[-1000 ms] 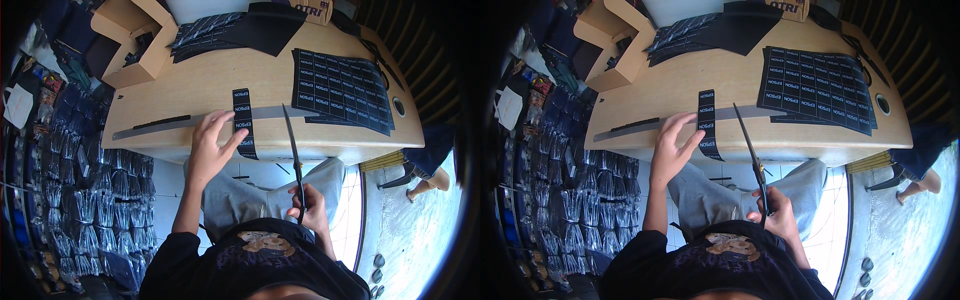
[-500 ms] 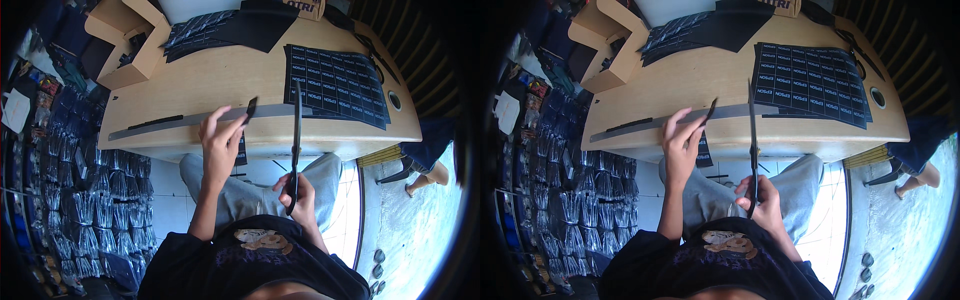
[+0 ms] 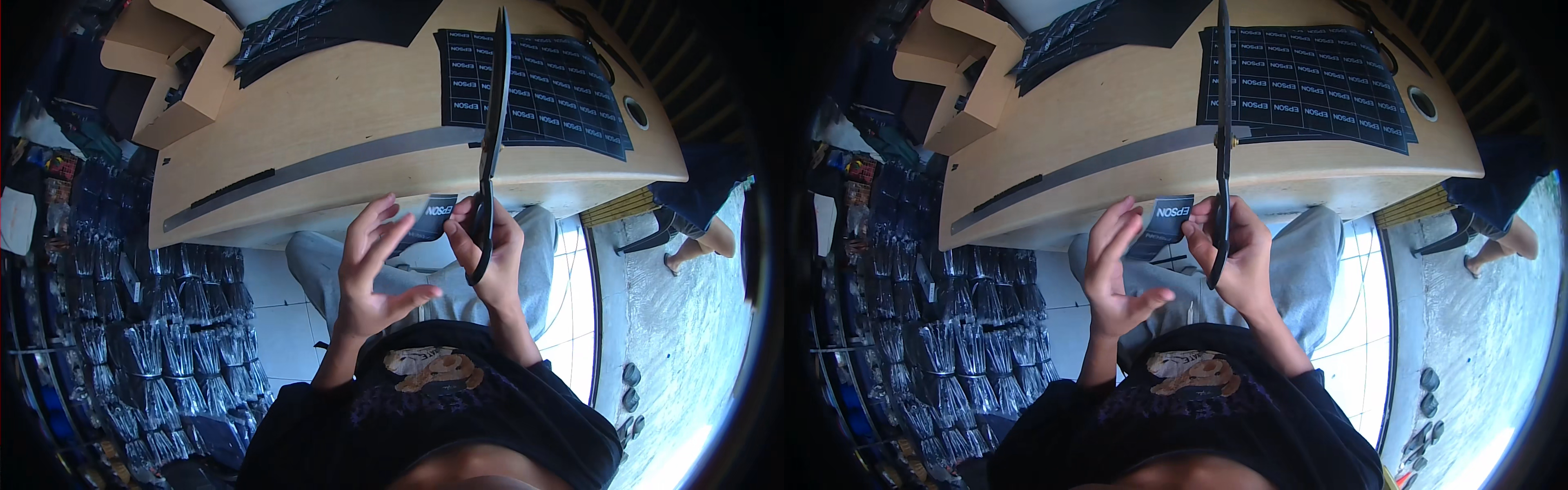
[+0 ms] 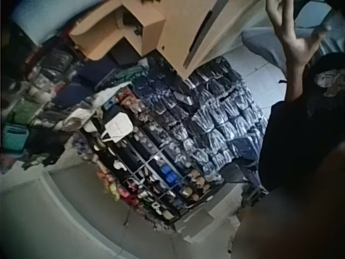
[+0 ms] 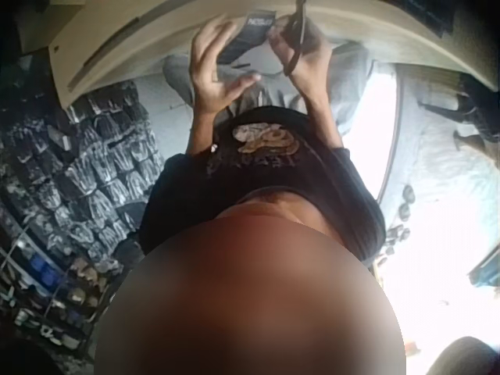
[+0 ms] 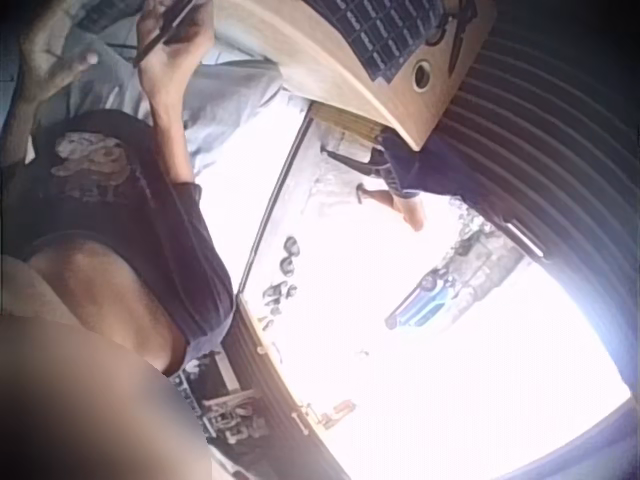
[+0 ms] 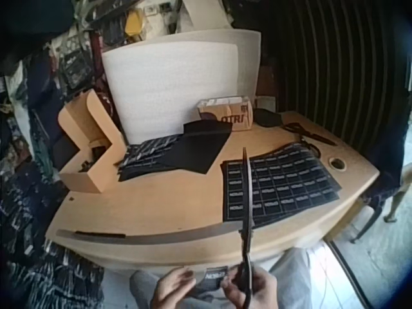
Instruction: Cutting individual Epson product labels from a larger sheet using scissors.
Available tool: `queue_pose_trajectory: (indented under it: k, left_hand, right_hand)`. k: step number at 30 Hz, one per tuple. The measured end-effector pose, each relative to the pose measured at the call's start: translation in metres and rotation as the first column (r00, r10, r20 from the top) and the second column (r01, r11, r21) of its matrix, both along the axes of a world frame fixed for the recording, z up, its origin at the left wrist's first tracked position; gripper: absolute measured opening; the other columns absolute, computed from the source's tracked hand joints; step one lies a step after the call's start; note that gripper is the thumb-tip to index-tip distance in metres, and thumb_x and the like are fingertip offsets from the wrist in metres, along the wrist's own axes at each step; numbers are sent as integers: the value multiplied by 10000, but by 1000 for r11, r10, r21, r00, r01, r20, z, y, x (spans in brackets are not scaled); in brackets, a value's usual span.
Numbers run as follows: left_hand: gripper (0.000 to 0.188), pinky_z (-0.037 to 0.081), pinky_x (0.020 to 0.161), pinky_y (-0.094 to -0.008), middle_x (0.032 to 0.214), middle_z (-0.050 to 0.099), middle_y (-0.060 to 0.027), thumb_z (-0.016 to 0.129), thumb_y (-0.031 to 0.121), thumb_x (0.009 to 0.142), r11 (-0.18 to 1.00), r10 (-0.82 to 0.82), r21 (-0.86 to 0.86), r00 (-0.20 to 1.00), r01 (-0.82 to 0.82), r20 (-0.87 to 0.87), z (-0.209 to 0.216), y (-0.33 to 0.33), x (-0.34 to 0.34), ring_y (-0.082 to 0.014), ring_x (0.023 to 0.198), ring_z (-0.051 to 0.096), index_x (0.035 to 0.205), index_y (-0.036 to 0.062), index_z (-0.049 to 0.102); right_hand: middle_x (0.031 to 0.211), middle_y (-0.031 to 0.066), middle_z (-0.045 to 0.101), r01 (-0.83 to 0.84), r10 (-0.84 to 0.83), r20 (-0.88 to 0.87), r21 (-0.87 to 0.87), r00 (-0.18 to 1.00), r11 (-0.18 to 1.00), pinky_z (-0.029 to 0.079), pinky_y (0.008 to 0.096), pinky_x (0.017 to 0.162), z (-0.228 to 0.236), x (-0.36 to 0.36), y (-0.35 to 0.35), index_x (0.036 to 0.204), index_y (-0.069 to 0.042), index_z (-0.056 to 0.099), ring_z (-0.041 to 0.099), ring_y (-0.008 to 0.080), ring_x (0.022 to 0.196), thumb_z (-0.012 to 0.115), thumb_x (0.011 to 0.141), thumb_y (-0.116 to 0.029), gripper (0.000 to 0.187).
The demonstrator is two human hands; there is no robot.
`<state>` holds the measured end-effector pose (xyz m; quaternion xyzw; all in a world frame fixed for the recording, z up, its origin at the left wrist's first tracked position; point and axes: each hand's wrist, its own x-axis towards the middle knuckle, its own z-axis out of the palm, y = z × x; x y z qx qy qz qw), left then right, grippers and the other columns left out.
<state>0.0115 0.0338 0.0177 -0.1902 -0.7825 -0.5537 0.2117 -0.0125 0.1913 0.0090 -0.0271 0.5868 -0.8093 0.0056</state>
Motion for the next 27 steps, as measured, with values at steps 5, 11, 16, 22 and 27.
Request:
queue_pose_trajectory:
  k: [5,11,16,22,27]
  left_hand:
    - [406,504,812,-337,1118,584,-160,741,97,752,997,-74,5,993,74,90,4,-5,-3,-245,958,614,1124,11,603]
    - [363,539,687,-246,1019,610,-119,689,-81,737,971,-166,196,974,135,152,5,-9,-3,-166,910,620,1085,-11,613]
    - [394,551,718,-245,1093,572,-124,680,-88,744,939,-250,282,953,195,174,7,-11,-2,-168,916,612,1122,-9,602]
    - [408,553,714,-240,1091,565,-118,688,-94,735,906,-302,362,935,221,186,-3,-11,-4,-167,920,610,1124,-12,599]
    - [423,549,689,-223,1087,568,-115,711,-99,708,925,-201,353,970,141,138,1,-16,-8,-152,904,613,1109,-14,605]
  right_hand:
    - [858,34,589,-23,28,-67,83,997,996,421,176,616,5,-2,0,964,22,536,528,37,703,644,802,16,195]
    - [841,41,584,-115,137,-141,153,981,982,435,202,644,14,1,4,976,36,535,528,51,716,673,801,-30,232]
    - [657,-37,463,-245,274,-92,245,957,938,360,191,575,2,4,33,996,34,537,436,38,620,796,712,-298,507]
    - [667,-11,462,-364,386,50,461,921,809,367,229,575,0,12,59,990,38,555,451,76,620,802,611,-527,723]
    - [777,92,506,-291,376,-16,603,926,743,411,317,690,-2,19,76,1020,53,548,519,189,744,633,569,-769,941]
